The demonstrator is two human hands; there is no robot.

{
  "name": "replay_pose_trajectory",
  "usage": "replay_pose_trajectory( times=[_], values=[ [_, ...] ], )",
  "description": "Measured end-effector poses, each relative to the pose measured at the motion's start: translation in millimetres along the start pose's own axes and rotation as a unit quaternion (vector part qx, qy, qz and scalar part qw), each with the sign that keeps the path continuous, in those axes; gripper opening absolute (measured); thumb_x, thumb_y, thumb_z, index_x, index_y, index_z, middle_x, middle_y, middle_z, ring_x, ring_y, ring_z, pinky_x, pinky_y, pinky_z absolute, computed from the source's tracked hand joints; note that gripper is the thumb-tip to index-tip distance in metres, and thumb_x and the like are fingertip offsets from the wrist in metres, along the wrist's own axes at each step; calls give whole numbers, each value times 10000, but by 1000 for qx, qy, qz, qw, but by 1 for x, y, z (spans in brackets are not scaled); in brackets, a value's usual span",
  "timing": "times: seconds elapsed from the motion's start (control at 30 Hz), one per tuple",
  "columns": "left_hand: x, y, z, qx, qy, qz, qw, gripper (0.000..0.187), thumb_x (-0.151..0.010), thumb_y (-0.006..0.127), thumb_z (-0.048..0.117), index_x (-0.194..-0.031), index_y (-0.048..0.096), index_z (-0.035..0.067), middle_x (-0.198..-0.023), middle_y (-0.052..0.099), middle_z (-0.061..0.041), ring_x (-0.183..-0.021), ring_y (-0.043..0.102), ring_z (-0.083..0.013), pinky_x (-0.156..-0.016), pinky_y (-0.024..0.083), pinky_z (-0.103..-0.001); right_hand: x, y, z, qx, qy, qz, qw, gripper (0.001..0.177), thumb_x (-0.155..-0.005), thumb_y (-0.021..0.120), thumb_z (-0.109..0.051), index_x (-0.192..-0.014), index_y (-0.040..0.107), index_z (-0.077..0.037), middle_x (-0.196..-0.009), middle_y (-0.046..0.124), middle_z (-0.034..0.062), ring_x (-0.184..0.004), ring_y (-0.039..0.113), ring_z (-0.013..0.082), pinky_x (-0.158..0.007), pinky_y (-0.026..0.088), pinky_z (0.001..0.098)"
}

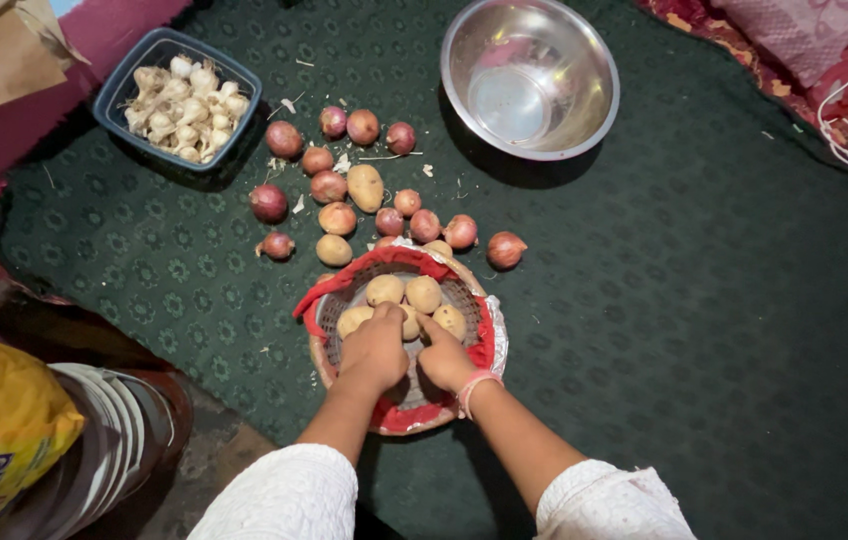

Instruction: The person peels potatoes and onions by hand, placing the peeled potatoes into a basket and the peeled onions into a metal bowl. Garlic cloves are visible in a separate container.

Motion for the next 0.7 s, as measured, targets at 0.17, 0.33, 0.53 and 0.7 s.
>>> replay_pose_trajectory(
  times=[0.17,0.33,0.53,0.7],
  values=[
    [-8,-9,3,-5,-11,9,1000,392,-837,606,69,-1228,612,90,-1332,592,-128,-1167,624,-369,-967,508,-490,11,-28,-43,94,30,58,993,472,-820,546,34,-1270,668,-35,-1196,731,189,-1124,708,281,-974,538,351],
    [-20,-41,14,26,20,80,996,318,-835,605,94,-1142,684,117,-1243,658,-111,-1170,624,-339,-984,503,-465,10,-57,-117,68,-14,98,993,318,-881,547,-20,-1139,731,-44,-1121,777,166,-1066,752,274,-947,564,355],
    [-35,-92,42,39,122,196,972,402,-767,573,0,-1153,658,75,-1223,667,-151,-1163,603,-371,-984,486,-483,0,-85,-194,130,-124,126,976,316,-845,562,5,-1106,733,-46,-1111,741,181,-1048,712,350,-919,550,396],
    [-50,-126,46,79,117,215,966,419,-804,543,-30,-1194,641,87,-1236,682,-140,-1182,603,-367,-970,487,-491,-28,-94,-202,128,-65,115,983,334,-870,558,-14,-1145,733,-84,-1050,751,195,-1014,732,352,-896,553,406]
  ],
)
Point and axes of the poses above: each hand's wrist, its own x-axis away from the middle knuckle, its own y-axis out of the palm, z = x × y, the point moved 10 cm from there along -x, towards the middle knuckle
